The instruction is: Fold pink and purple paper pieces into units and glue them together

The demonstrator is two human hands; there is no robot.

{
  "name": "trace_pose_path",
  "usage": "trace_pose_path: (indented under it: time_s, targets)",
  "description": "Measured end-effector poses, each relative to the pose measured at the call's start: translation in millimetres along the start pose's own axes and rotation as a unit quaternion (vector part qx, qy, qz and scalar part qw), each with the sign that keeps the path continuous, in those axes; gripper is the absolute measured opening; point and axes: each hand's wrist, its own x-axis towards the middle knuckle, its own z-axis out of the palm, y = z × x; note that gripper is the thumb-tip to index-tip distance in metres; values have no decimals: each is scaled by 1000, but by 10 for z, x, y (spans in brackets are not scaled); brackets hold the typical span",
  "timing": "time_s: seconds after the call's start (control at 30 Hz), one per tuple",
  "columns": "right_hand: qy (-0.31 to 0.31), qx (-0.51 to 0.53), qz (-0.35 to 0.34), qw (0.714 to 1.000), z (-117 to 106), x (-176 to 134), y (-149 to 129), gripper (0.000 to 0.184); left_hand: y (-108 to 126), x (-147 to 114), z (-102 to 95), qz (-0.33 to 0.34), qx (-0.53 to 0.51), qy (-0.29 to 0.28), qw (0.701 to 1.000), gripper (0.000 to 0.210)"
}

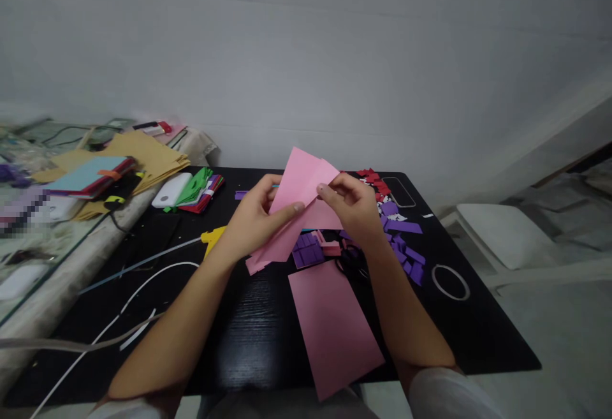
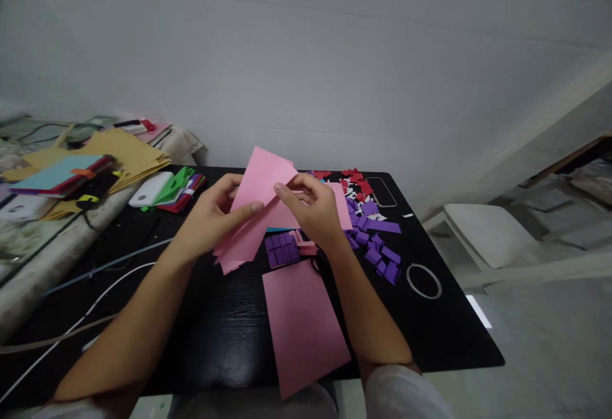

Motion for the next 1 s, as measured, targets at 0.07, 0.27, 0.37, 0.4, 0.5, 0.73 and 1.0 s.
trace_pose_path:
  time_s: [0.07, 0.27, 0.37, 0.4, 0.5, 0.73, 1.0]
  targets:
    - [19, 8, 14, 1000, 19, -5, 15, 26, -15, -4, 16, 5, 9, -21, 1000, 46]
    - [22, 27, 51, 998, 50, -65, -49, 31, -32, 9, 2, 42, 53, -16, 998, 41]
    - [15, 34, 54, 998, 103, -93, -82, 33, -29, 36, -24, 40, 51, -15, 998, 47]
    - [14, 43, 55, 997, 126, -99, -88, 34, -31, 46, -32, 38, 44, -20, 998, 51]
    - [17, 77, 61, 995, 189, -108, -97, 36, -46, 65, -46, 27, 8, -37, 999, 58]
    - [64, 80, 50, 993, 168, -108, -86, 31, -21, 34, -30, -12, -3, -60, 998, 60]
    - [71, 22, 36, 997, 60, -96, -110, 22, 57, -26, 1, 51, 174, -18, 983, 57]
